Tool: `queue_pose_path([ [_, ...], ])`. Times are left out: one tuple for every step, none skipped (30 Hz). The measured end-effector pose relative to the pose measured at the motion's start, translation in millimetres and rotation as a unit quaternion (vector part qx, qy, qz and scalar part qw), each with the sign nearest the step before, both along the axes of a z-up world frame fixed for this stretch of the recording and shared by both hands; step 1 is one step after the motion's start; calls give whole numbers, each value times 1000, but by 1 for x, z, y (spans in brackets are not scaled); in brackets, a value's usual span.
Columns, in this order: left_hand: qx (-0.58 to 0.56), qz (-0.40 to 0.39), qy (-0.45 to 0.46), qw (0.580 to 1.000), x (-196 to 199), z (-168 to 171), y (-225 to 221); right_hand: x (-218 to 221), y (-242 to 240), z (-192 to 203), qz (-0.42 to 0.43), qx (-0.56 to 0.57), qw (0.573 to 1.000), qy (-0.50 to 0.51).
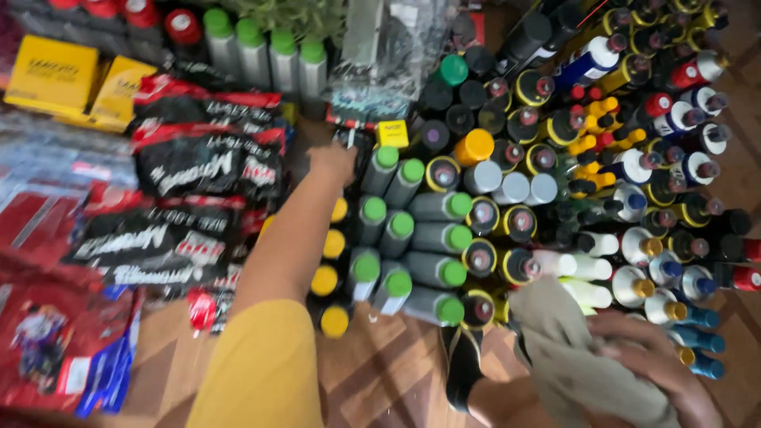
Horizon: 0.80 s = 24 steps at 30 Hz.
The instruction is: Wiping down packaged motorcycle inner tubes with a cloth to clean them.
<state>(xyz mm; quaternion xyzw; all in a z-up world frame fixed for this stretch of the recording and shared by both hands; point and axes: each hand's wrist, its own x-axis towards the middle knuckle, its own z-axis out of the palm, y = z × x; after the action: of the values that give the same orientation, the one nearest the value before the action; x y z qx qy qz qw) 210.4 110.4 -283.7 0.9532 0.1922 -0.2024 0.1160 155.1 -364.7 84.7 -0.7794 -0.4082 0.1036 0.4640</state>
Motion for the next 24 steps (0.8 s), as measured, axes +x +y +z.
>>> queue_pose_path([
  [-8,15,58,998,4,-16,3,10,-11,-7,18,-28,999,12],
  [-14,29,115,993,8,-32,6,19,-21,-15,37,-56,997,24],
  [-17,25,116,993,15,-42,8,18,-24,-24,33,-59,997,25],
  [-48,54,175,982,21,-51,10,16,-27,-33,-33,-55,997,38],
  [-78,83,232,966,28,-61,13,15,-31,-42,-98,-52,993,49],
  [-79,80,233,966,32,-58,11,19,-33,-47,-101,-54,992,49],
  [-115,81,243,960,35,-55,9,23,-36,-51,-100,-51,993,35],
  [-151,82,253,952,38,-52,7,26,-38,-55,-100,-49,994,20],
  [-152,80,255,952,37,-36,2,40,-52,-63,-102,-50,993,21],
  [-124,82,266,952,36,-19,-4,54,-67,-71,-40,-59,996,51],
  [-96,84,278,952,34,-3,-11,67,-83,-78,22,-68,994,82],
  [-99,81,279,952,37,-9,-8,61,-72,-72,20,-71,994,83],
  [-91,79,282,952,38,-14,-7,53,-62,-65,-48,-98,990,93],
  [-83,77,285,952,39,-19,-6,45,-52,-57,-114,-125,980,103],
  [-84,76,285,952,35,-22,-4,44,-46,-52,-115,-126,980,102],
  [-101,96,265,954,32,-23,-2,42,-40,-47,-151,-167,968,108],
  [-117,116,245,955,27,-25,1,41,-35,-41,-186,-208,954,113],
  [-117,117,244,955,26,-24,4,42,-42,-47,-185,-208,954,112],
  [-116,96,209,966,22,-24,7,41,-50,-52,-179,-178,962,105],
  [-114,75,173,975,18,-24,10,41,-58,-57,-173,-149,969,98],
  [-114,76,174,975,17,-36,13,39,-58,-56,-173,-149,969,99],
  [-107,59,117,986,16,-48,16,38,-58,-54,-197,-159,959,127],
  [-100,42,59,992,17,-59,18,38,-57,-52,-222,-169,948,154],
  [-101,42,58,992,16,-53,20,41,-65,-55,-221,-171,948,154],
])
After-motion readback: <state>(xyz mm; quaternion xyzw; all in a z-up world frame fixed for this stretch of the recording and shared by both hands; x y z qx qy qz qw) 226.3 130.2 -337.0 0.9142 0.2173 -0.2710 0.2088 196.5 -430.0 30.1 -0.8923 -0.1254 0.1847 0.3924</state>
